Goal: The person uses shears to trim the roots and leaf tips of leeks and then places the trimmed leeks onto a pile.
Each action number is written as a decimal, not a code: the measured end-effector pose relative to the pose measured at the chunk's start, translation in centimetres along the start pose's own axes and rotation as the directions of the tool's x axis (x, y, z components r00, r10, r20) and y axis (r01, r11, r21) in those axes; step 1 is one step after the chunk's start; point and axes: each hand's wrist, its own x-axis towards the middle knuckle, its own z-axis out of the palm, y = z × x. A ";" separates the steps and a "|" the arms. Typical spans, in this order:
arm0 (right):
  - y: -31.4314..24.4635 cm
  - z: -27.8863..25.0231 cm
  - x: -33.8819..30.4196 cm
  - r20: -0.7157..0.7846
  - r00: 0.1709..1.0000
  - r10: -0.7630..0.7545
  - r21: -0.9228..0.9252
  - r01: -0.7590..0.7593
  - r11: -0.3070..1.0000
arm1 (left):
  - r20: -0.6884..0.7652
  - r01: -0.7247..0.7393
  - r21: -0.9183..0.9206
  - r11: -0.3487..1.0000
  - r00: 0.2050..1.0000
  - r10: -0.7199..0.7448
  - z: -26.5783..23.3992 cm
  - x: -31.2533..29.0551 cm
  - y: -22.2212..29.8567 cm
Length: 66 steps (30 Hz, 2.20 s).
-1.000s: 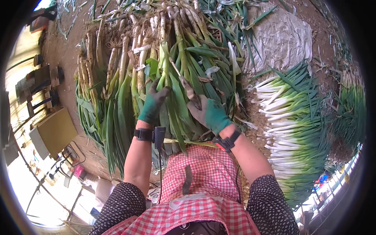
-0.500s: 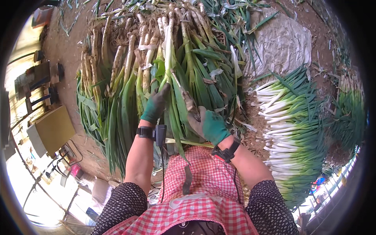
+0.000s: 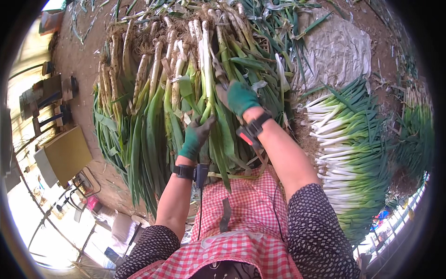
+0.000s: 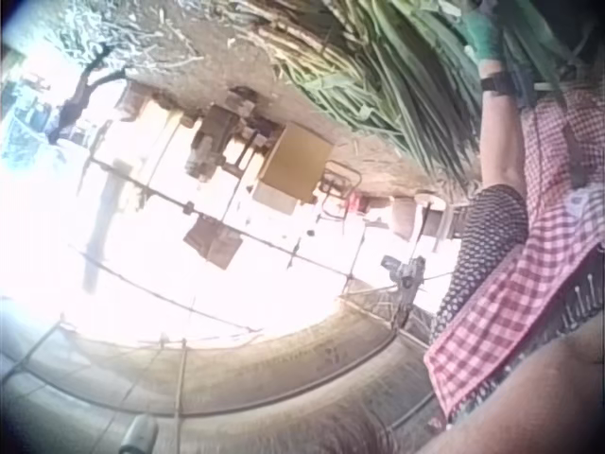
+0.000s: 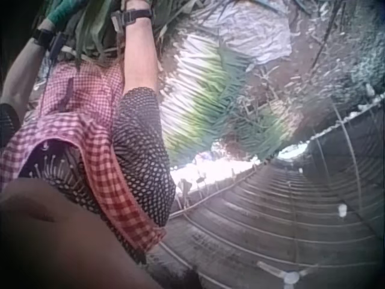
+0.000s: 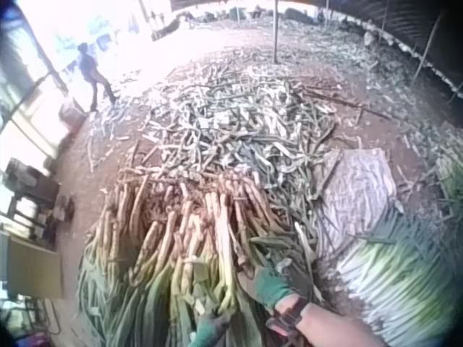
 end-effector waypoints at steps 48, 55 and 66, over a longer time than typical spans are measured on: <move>9.7 2.9 -12.4 -0.007 0.999 -0.031 0.094 0.032 0.995 | 0.033 0.006 0.006 1.000 0.999 -0.006 6.0 5.4 -0.1; 9.6 0.7 -15.2 0.104 0.991 -0.086 0.100 0.075 0.992 | -0.042 -0.091 -0.237 0.967 0.996 0.084 4.9 6.2 -2.5; 7.7 -0.8 -18.1 0.108 0.990 -0.091 0.128 0.077 0.989 | -0.126 -0.196 0.136 0.971 0.969 0.214 2.9 7.2 -3.1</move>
